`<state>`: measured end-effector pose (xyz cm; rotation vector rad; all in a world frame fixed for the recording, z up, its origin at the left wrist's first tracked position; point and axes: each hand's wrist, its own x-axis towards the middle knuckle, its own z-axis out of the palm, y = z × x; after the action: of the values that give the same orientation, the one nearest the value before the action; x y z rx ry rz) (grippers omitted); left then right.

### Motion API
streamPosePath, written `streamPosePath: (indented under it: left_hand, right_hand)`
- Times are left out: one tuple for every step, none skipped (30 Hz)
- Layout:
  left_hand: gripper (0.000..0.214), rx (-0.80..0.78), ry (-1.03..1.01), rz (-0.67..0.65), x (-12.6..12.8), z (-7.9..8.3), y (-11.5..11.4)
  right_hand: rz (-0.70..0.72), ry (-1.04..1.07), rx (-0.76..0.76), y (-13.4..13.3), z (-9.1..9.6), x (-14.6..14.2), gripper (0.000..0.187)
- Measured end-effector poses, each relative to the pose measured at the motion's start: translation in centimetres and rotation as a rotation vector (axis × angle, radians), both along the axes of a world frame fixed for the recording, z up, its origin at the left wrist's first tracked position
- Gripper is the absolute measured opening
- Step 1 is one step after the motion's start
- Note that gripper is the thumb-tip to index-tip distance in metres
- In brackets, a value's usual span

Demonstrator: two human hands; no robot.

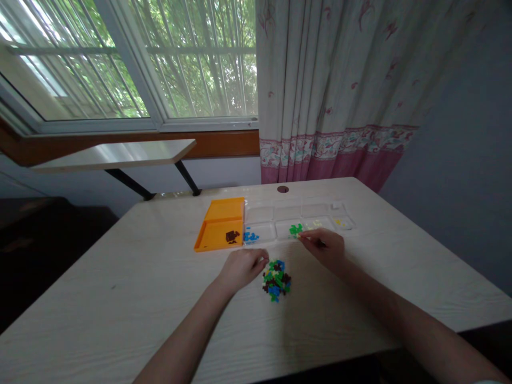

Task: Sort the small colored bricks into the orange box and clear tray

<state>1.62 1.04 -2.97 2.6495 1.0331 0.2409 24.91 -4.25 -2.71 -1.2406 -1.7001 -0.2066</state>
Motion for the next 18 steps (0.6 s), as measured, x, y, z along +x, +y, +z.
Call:
streamPosePath:
  left_hand:
    - [0.022,-0.003,-0.001,-0.005,0.0,0.0,0.0]
    - [0.022,-0.005,-0.004,-0.009,0.0,-0.1,0.1]
    - [0.022,-0.006,-0.006,-0.014,0.0,-0.1,0.1]
    - [0.022,-0.006,-0.008,-0.017,-0.1,-0.2,0.1]
    - [0.022,-0.004,-0.008,-0.018,-0.1,-0.2,0.1]
    - [0.022,-0.001,-0.008,-0.018,-0.1,-0.3,0.1]
    - [0.022,0.002,-0.008,-0.02,-0.1,-0.3,0.1]
    - [0.023,0.003,-0.01,-0.022,-0.1,-0.3,0.2]
    - [0.023,0.001,-0.011,-0.027,-0.1,-0.4,0.2]
    - [0.023,-0.001,-0.013,-0.033,-0.1,-0.4,0.2]
    - [0.023,-0.004,-0.015,-0.039,-0.1,-0.5,0.2]
    - [0.024,-0.004,-0.016,-0.042,-0.1,-0.5,0.2]
    - [0.024,-0.005,-0.016,-0.043,-0.1,-0.5,0.2]
    - [0.024,-0.003,-0.015,-0.042,-0.1,-0.5,0.2]
    - [0.024,-0.003,-0.015,-0.043,-0.1,-0.5,0.2]
    - [0.024,-0.004,-0.015,-0.045,-0.1,-0.4,0.2]
    - [0.024,-0.006,-0.015,-0.047,-0.1,-0.4,0.2]
    - [0.023,-0.008,-0.014,-0.049,0.0,-0.3,0.2]
  right_hand:
    - [-0.003,-0.053,-0.009,0.2,0.2,0.4,0.021]
    - [-0.014,-0.11,-0.025,0.4,0.4,0.9,0.022]
    - [-0.039,-0.165,-0.041,0.6,0.6,1.6,0.024]
    - [-0.08,-0.216,-0.077,0.9,0.8,2.4,0.025]
    - [-0.127,-0.257,-0.117,1.1,1.0,3.2,0.025]
    - [-0.178,-0.291,-0.181,1.3,1.1,4.1,0.025]
    - [-0.235,-0.322,-0.255,1.5,1.2,5.0,0.024]
    - [-0.301,-0.341,-0.325,1.7,1.3,5.8,0.023]
    - [-0.36,-0.358,-0.391,1.9,1.3,6.6,0.023]
    - [-0.403,-0.372,-0.445,2.0,1.2,7.2,0.022]
    - [-0.438,-0.381,-0.489,2.1,1.2,7.6,0.022]
    - [-0.461,-0.389,-0.524,2.1,1.1,7.9,0.022]
    - [-0.476,-0.394,-0.55,2.2,1.0,8.2,0.022]
    - [-0.49,-0.396,-0.568,2.2,0.9,8.3,0.023]
    - [-0.501,-0.397,-0.582,2.2,0.9,8.3,0.024]
    - [-0.505,-0.396,-0.59,2.2,0.9,8.2,0.024]
    - [-0.506,-0.394,-0.595,2.2,0.9,8.1,0.025]
    - [-0.504,-0.391,-0.598,2.2,1.0,8.0,0.025]
